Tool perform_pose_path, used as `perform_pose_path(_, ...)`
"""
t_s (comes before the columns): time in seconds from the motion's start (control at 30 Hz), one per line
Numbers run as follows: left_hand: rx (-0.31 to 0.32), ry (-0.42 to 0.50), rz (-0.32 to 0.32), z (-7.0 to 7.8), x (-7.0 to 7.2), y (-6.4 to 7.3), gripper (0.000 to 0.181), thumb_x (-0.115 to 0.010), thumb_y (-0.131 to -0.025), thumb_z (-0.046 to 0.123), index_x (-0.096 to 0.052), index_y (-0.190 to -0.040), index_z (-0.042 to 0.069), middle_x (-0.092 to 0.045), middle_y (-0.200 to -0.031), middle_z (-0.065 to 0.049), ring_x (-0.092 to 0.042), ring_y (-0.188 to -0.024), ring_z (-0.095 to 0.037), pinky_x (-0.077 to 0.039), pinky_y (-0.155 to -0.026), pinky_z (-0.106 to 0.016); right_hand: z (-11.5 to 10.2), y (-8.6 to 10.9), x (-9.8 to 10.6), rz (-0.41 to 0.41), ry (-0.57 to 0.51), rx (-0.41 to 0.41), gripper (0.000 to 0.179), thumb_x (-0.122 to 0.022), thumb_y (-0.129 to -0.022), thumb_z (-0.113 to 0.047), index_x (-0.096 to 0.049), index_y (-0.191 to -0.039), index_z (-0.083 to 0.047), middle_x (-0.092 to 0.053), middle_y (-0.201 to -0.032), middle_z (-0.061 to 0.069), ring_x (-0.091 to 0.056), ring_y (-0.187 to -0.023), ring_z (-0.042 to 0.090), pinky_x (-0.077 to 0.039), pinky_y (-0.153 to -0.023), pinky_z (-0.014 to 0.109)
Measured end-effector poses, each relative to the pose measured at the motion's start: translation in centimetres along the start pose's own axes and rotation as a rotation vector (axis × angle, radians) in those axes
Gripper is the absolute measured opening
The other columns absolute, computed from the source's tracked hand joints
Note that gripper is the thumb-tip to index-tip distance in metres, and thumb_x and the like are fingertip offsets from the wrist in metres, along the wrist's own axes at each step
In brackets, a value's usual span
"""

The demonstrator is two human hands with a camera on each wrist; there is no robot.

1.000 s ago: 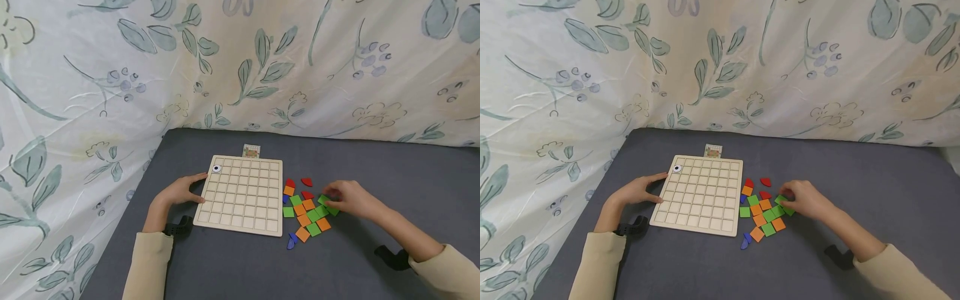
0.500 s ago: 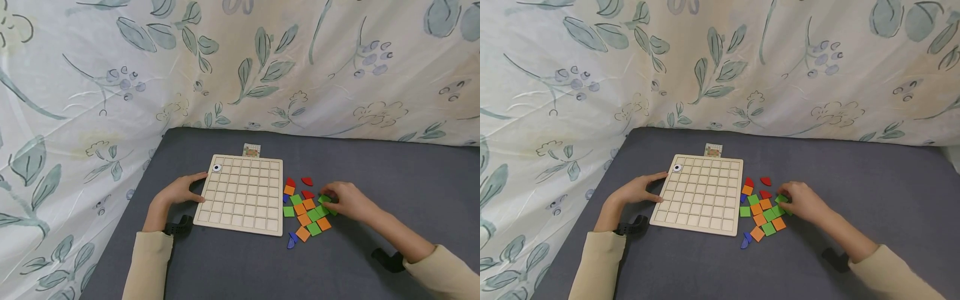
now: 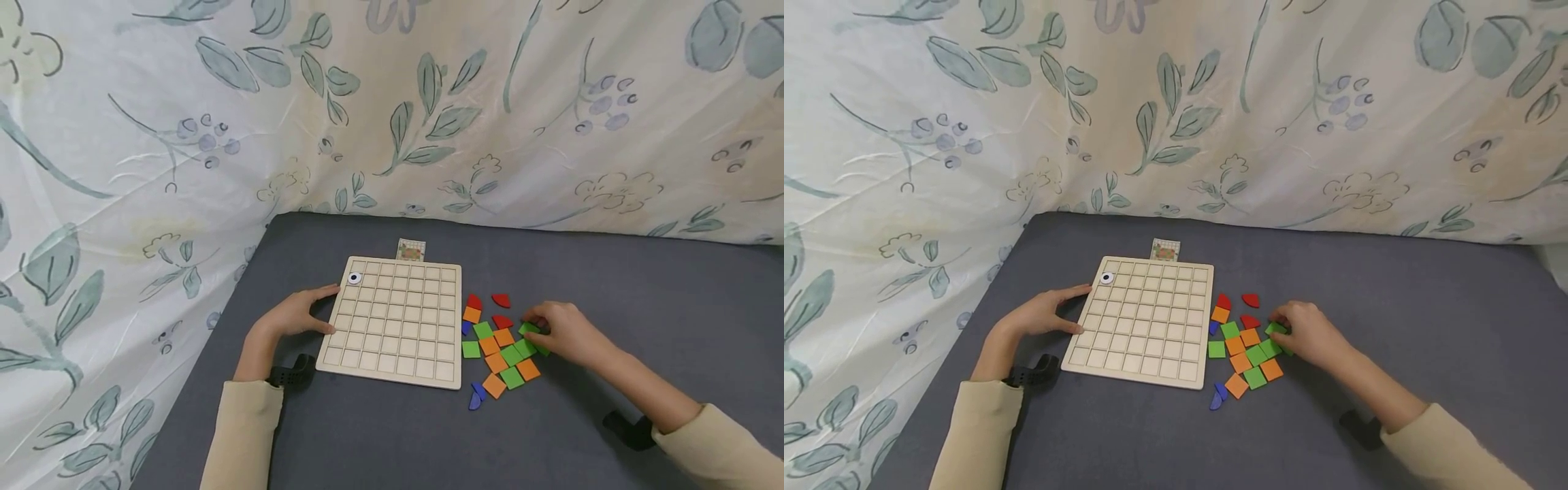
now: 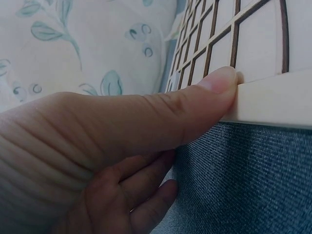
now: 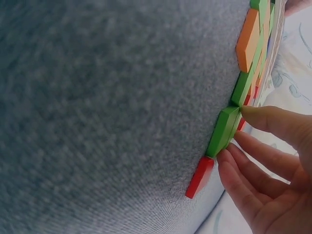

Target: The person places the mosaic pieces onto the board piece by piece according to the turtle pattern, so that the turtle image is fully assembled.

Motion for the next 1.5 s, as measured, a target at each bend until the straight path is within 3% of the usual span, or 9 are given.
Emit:
perform_pose_path(0.4,-0.002,0.008,0.001,0.1,-0.1,0.3,0.083,-0.077,-0.074,0.018,-0.033,-0.144,0.006,-0.03,-0.147,-0.018,-0.027,-0.134,-0.039,-0.031,-0.104,-0.053,-0.2,-0.1,-0.3,-0.023,0.034,0.022,0.024,-0.076,-0.07,-0.006,-0.07,-0.091,0.005,-0.062,-0.08,0.006,-0.056,-0.069,0.016,-0.049,-0.056,0.028)
perform_pose_path(0.8,0.002,-0.002,0.005,-0.2,0.0,0.2,0.084,-0.078,-0.074,0.019,-0.033,-0.144,0.008,-0.03,-0.148,-0.018,-0.026,-0.134,-0.04,-0.03,-0.104,-0.054,-0.3,-0.3,-0.2,0.008,0.044,-0.059,0.022,-0.076,-0.07,-0.008,-0.07,-0.086,0.005,-0.062,-0.076,0.007,-0.054,-0.066,0.015,-0.049,-0.057,0.031)
perform_pose_path(1.0,0.004,0.002,0.006,-0.2,0.0,0.1,0.084,-0.078,-0.074,0.019,-0.033,-0.144,0.009,-0.03,-0.148,-0.017,-0.026,-0.134,-0.039,-0.03,-0.104,-0.054,-0.4,-0.6,0.1,0.005,0.022,-0.043,0.021,-0.075,-0.069,-0.007,-0.069,-0.086,0.003,-0.064,-0.076,0.006,-0.057,-0.067,0.016,-0.05,-0.057,0.031)
perform_pose_path(1.13,0.009,0.001,0.009,-0.3,0.1,0.0,0.084,-0.078,-0.073,0.019,-0.033,-0.144,0.009,-0.03,-0.148,-0.017,-0.026,-0.134,-0.039,-0.03,-0.104,-0.054,-0.4,-1.3,0.7,-0.085,-0.001,-0.004,0.023,-0.075,-0.07,-0.006,-0.069,-0.09,0.003,-0.065,-0.079,0.006,-0.059,-0.07,0.017,-0.052,-0.058,0.031)
perform_pose_path(1.37,0.011,-0.003,0.01,-0.2,0.0,0.0,0.084,-0.078,-0.073,0.02,-0.033,-0.144,0.009,-0.03,-0.148,-0.017,-0.026,-0.134,-0.039,-0.03,-0.104,-0.054,-0.6,-2.4,2.8,-0.353,-0.092,0.015,0.028,-0.072,-0.075,-0.008,-0.066,-0.1,0.002,-0.065,-0.091,0.006,-0.061,-0.081,0.019,-0.053,-0.068,0.031)
perform_pose_path(1.5,0.01,-0.003,0.009,0.0,0.0,0.1,0.084,-0.078,-0.074,0.019,-0.033,-0.144,0.009,-0.03,-0.147,-0.017,-0.026,-0.134,-0.039,-0.03,-0.104,-0.054,-0.7,-2.6,3.6,-0.416,-0.104,0.014,0.027,-0.072,-0.076,-0.01,-0.066,-0.1,0.0,-0.065,-0.092,0.002,-0.061,-0.082,0.016,-0.053,-0.07,0.03)
Point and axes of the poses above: each hand's wrist, its own y-axis away from the middle knuckle, its own x-axis out of the back of the hand, z = x × y, the point moved 3 cm from there along -y, towards the middle knuckle
